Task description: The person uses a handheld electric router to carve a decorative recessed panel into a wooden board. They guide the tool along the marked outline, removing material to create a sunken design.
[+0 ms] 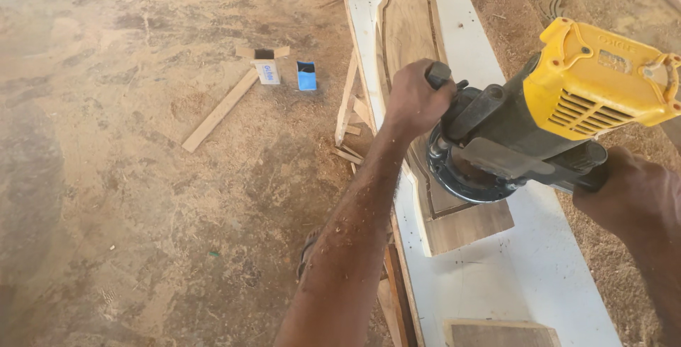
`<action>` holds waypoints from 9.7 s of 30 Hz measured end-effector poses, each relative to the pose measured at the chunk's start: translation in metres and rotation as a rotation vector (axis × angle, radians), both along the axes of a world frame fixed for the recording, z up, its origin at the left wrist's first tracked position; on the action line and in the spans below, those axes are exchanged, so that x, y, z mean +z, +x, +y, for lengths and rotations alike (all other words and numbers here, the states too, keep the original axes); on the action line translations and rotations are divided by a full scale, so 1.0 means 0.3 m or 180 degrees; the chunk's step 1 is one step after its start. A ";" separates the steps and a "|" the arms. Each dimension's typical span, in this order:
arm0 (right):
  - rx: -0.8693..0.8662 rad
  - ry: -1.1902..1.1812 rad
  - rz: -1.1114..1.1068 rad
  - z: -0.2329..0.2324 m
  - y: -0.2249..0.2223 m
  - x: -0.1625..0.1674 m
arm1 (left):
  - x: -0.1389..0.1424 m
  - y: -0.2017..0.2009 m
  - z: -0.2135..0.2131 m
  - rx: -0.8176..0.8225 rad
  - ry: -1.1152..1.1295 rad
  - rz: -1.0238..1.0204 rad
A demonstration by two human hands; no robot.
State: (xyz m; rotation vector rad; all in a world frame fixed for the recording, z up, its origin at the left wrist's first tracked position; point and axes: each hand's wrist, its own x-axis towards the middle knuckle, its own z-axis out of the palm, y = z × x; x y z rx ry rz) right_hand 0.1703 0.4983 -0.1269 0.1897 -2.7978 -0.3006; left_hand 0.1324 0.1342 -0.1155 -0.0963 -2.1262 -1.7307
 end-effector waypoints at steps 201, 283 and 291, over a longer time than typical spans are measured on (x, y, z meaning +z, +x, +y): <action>-0.0643 -0.0078 -0.0526 0.095 0.125 -0.023 | -0.077 -0.002 0.195 -0.0060 0.0004 0.0096; -0.0635 -0.0137 -0.0484 0.017 0.148 -0.027 | -0.082 0.030 0.142 0.0047 -0.0178 0.0004; -0.0442 -0.0083 -0.0317 0.034 0.138 -0.025 | -0.090 0.046 0.155 0.0022 0.0038 -0.0117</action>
